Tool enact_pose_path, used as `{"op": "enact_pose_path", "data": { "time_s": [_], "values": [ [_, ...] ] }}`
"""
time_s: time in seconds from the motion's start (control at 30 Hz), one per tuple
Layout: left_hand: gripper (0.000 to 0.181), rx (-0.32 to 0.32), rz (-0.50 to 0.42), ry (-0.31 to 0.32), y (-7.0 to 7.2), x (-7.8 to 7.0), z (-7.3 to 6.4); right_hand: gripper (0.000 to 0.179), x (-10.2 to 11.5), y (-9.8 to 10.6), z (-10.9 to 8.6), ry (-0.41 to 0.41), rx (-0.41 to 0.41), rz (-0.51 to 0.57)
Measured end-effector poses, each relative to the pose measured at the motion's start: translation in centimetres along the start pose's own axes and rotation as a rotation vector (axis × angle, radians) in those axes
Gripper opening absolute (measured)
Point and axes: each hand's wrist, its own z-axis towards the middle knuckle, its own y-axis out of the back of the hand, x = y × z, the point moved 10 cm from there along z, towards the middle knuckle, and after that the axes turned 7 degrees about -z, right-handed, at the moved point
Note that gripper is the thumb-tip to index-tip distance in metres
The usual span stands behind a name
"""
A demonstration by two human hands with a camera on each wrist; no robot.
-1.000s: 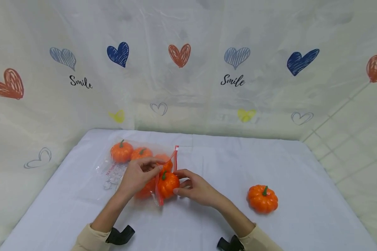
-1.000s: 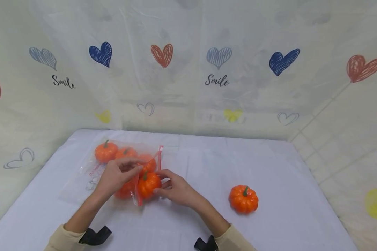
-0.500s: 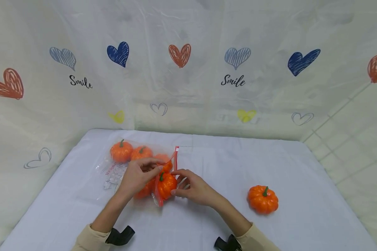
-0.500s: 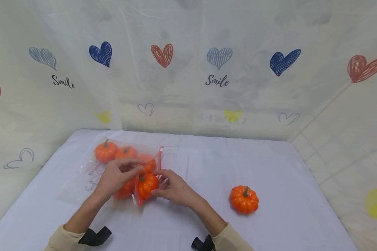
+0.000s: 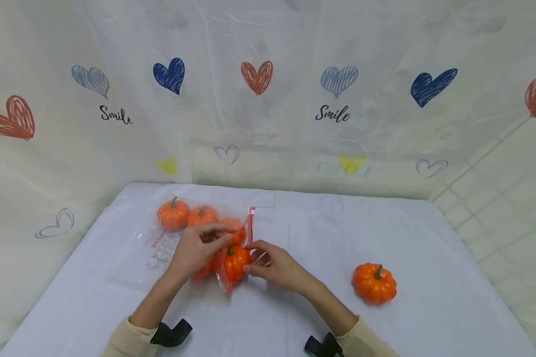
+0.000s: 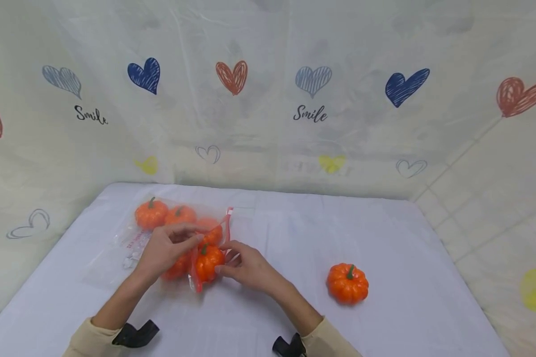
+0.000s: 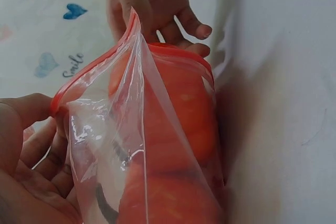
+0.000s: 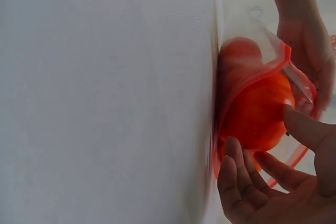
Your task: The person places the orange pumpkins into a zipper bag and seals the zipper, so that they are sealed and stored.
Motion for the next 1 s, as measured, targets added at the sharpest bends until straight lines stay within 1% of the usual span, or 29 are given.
{"op": "enact_pose_path", "data": {
  "time_s": [0.3,0.43,0.7,0.8,1.0],
  "values": [
    [0.017,0.004,-0.009,-0.021,0.0,-0.2,0.0,0.042,0.3,-0.2,0.3,-0.006,-0.017,0.017],
    [0.016,0.005,-0.012,-0.027,-0.1,-0.3,0.0,0.038,0.3,-0.3,0.5,-0.016,-0.017,0.003],
    [0.019,0.017,-0.052,-0.001,-0.4,-0.1,0.1,0.037,0.6,-0.4,1.0,-0.014,-0.031,-0.035],
    [0.019,0.02,-0.052,-0.002,-0.4,-0.1,0.0,0.037,0.8,-0.5,1.2,-0.005,-0.03,-0.032],
    [0.019,0.014,-0.066,0.019,-0.3,0.0,-0.2,0.039,1.0,-1.0,1.5,-0.002,-0.015,-0.018]
  ]
}}
